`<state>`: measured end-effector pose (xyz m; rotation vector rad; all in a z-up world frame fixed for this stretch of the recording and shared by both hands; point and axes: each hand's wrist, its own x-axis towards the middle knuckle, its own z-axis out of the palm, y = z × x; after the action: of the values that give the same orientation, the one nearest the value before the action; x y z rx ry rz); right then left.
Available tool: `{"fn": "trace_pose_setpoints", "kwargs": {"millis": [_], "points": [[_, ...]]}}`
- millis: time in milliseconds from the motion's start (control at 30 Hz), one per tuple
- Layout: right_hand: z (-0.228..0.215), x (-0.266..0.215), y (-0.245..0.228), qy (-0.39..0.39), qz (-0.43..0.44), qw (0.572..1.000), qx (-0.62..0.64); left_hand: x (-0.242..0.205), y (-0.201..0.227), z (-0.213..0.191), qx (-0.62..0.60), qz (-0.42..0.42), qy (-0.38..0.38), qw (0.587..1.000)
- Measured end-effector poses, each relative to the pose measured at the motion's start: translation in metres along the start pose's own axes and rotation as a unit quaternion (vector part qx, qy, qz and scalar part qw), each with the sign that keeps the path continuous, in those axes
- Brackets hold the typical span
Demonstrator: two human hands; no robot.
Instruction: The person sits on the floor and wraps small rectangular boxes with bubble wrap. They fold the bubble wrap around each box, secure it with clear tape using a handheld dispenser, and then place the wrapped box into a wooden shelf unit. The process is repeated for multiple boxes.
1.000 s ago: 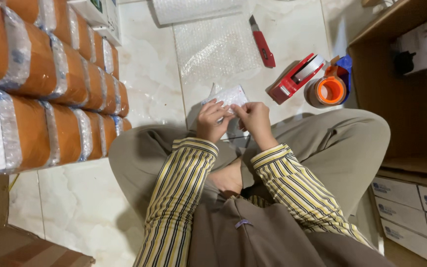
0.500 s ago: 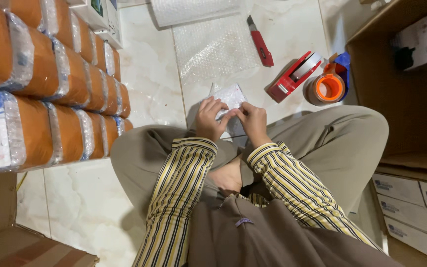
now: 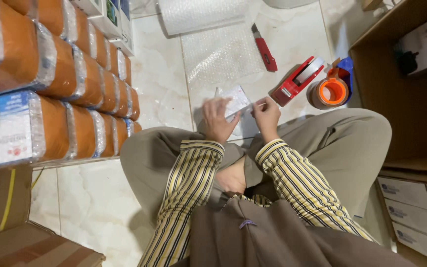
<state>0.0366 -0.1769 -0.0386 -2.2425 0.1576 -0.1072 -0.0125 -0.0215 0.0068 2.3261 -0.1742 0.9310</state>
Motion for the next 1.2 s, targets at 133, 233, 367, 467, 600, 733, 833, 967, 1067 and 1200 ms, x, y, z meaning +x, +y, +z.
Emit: {"fn": "trace_pose_setpoints", "kwargs": {"millis": [133,233,367,467,600,733,833,967,1067,1200], "points": [[-0.004,0.003,-0.019,-0.077,0.189,0.932,0.299,0.007,0.014,-0.019,-0.071,-0.405,-0.007,0.911],[-0.005,0.008,-0.019,-0.155,0.237,0.909,0.306,-0.006,-0.002,-0.008,-0.332,-0.639,-0.046,0.692],[0.049,0.038,0.063,-0.228,0.230,0.889,0.323,-0.005,0.016,-0.029,-0.408,-0.344,0.135,0.835],[0.040,0.032,0.035,-0.234,0.175,0.852,0.435,0.004,0.005,-0.028,-0.389,-0.281,0.090,0.873],[-0.017,0.013,-0.033,-0.247,0.043,0.855,0.453,0.018,-0.005,-0.028,-0.360,-0.178,0.018,0.916],[-0.052,0.010,-0.076,-0.272,-0.022,0.810,0.519,0.029,0.009,-0.046,-0.279,-0.232,-0.143,0.921],[-0.075,0.008,-0.105,-0.262,-0.061,0.823,0.500,0.027,0.013,-0.048,-0.276,-0.254,-0.137,0.917],[-0.072,0.021,-0.083,-0.249,-0.172,0.908,0.289,0.000,-0.025,-0.012,-0.296,-0.258,-0.058,0.918],[-0.064,0.012,-0.089,-0.243,-0.171,0.943,0.151,-0.010,-0.048,0.002,-0.305,-0.264,-0.025,0.915],[-0.064,0.002,-0.106,-0.220,-0.219,0.950,0.045,0.000,-0.028,-0.005,-0.330,-0.272,-0.028,0.903]]}}
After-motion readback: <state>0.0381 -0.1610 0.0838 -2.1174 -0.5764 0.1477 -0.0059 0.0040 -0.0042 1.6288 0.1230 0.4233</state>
